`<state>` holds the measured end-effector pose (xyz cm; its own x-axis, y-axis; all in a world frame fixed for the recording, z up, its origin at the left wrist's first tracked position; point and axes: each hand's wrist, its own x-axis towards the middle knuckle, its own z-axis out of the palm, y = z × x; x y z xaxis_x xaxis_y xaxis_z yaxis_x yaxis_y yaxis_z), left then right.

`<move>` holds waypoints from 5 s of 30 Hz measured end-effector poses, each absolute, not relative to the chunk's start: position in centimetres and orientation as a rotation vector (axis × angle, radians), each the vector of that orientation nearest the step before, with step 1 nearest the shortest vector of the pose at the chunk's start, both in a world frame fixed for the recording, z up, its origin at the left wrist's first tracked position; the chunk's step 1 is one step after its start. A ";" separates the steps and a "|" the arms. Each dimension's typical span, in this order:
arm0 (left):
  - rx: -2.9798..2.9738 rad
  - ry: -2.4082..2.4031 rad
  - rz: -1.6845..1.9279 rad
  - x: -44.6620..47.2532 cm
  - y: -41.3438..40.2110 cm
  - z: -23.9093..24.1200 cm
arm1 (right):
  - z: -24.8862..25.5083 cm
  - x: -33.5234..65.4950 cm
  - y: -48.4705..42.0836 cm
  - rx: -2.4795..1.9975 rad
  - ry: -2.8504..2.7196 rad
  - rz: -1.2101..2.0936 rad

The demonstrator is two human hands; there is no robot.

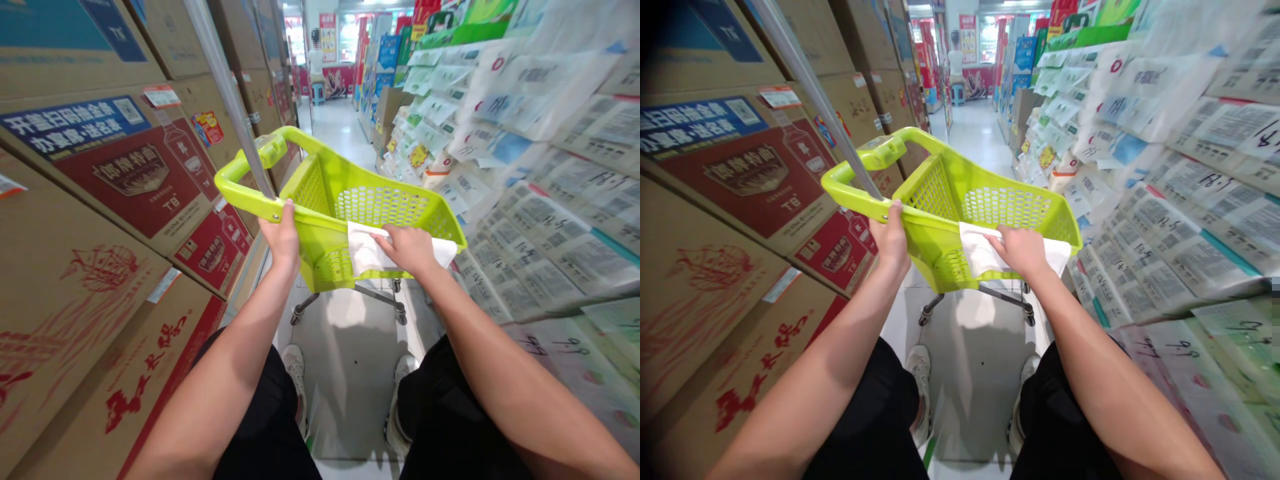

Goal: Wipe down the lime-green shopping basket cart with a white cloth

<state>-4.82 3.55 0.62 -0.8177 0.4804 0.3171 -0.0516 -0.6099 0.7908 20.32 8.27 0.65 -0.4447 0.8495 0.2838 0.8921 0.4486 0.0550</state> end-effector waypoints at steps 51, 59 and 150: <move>0.753 1.163 2.576 -4.7 3.3 0.1 | 1.3 21.8 9.6 -1.719 -2.348 -0.177; 0.733 1.252 2.414 -1.8 2.3 0.8 | 2.7 15.7 8.4 -1.516 -2.224 -0.057; 0.738 1.304 2.361 -1.6 1.7 1.6 | 3.4 13.8 5.6 -1.477 -2.321 -0.010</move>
